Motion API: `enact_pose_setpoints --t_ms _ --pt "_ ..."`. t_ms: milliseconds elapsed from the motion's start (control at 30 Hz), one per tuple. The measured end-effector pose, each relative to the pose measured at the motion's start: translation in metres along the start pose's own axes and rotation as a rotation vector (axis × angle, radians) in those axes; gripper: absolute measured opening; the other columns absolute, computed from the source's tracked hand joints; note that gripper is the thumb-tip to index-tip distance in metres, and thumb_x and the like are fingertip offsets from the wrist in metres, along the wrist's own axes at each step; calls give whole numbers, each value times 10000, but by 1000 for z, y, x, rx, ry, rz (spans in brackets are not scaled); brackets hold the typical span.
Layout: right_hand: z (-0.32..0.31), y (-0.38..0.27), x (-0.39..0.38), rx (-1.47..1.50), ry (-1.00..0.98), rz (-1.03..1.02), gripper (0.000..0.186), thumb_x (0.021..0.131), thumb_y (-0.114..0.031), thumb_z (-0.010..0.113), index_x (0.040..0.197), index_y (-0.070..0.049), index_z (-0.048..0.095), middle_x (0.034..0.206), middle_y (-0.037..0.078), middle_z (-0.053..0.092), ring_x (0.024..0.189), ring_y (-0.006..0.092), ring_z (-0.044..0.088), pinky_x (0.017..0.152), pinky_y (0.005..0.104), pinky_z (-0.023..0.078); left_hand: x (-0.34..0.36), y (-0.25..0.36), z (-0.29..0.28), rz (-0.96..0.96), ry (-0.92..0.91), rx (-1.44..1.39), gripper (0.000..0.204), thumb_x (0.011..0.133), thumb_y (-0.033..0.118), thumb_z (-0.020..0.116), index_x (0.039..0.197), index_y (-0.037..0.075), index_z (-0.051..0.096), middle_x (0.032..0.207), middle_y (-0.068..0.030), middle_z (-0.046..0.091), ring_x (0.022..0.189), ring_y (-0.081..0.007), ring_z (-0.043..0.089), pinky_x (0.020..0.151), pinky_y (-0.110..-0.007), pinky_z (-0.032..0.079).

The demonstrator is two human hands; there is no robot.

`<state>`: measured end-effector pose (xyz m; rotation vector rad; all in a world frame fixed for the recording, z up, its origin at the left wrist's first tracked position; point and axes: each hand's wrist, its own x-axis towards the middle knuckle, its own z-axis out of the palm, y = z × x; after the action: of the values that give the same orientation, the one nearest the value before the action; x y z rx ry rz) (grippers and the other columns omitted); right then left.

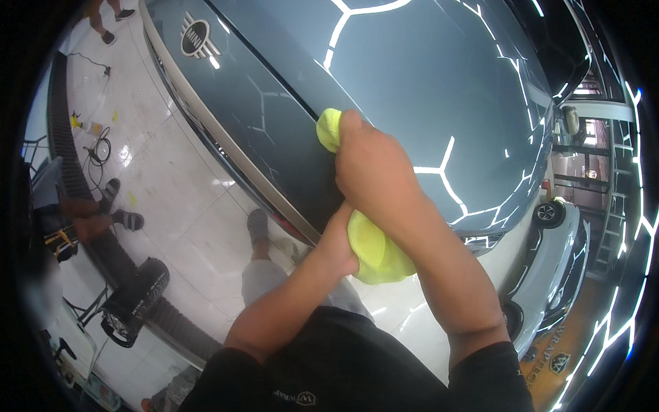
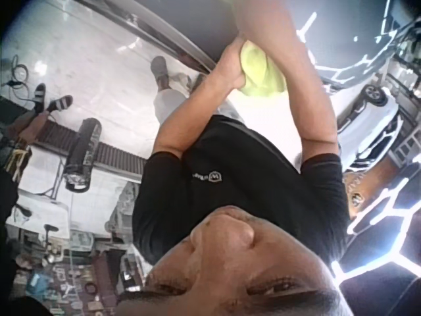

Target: The person wipes the front hood and bumper of a grey Mini Cooper with a yellow microfiber cloth. They then use a heat gun to apply heat to the surface while smoothing the film with a squeegee. The person continues to wipe and smooth the film across the hood and front bumper area.

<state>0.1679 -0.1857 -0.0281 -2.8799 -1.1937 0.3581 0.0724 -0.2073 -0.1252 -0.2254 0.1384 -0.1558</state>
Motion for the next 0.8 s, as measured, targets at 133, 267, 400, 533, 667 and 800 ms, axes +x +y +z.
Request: enact_pose_setpoints --t_ms 133,267,400,533,667,800 --pt "1 9 4 -27 2 -62 243 805 -70 594 931 48 422 798 234 606 720 424 609 647 480 487 7 -5 5 6 -12 -48 533 989 457 395 1346 61 410 1280 -97 534 1168 -239 543 988 -407 447" --pt "-20 23 -10 156 134 40 301 826 -134 619 962 70 444 811 242 615 733 430 608 678 474 486 13 -7 11 59 -102 10 500 1001 440 383 1329 66 425 1243 -92 555 1124 -231 566 955 -394 468" --pt "-26 42 -23 225 248 5 299 836 -181 655 1014 9 507 838 233 641 759 396 642 687 404 503 11 -21 15 102 -72 220 480 1005 418 396 1322 60 427 1202 -75 565 1093 -209 575 935 -381 478" --pt "-18 22 -25 104 71 48 280 839 -152 614 944 33 433 784 259 601 754 439 593 684 498 461 3 -36 3 88 -14 107 483 1017 425 348 1333 66 417 1235 -74 542 1136 -193 550 961 -372 461" --pt "-3 24 -27 34 40 -14 258 832 -118 600 939 25 414 791 246 598 751 442 589 674 499 469 -1 -45 -6 92 -22 84 499 1018 435 334 1349 67 403 1282 -75 519 1167 -201 533 987 -381 442" --pt "3 20 -27 -20 52 -71 252 839 -111 594 948 24 412 795 248 592 753 448 584 670 500 465 0 -47 -13 80 -98 34 509 1012 445 345 1354 73 400 1296 -79 514 1184 -208 524 1001 -388 431"
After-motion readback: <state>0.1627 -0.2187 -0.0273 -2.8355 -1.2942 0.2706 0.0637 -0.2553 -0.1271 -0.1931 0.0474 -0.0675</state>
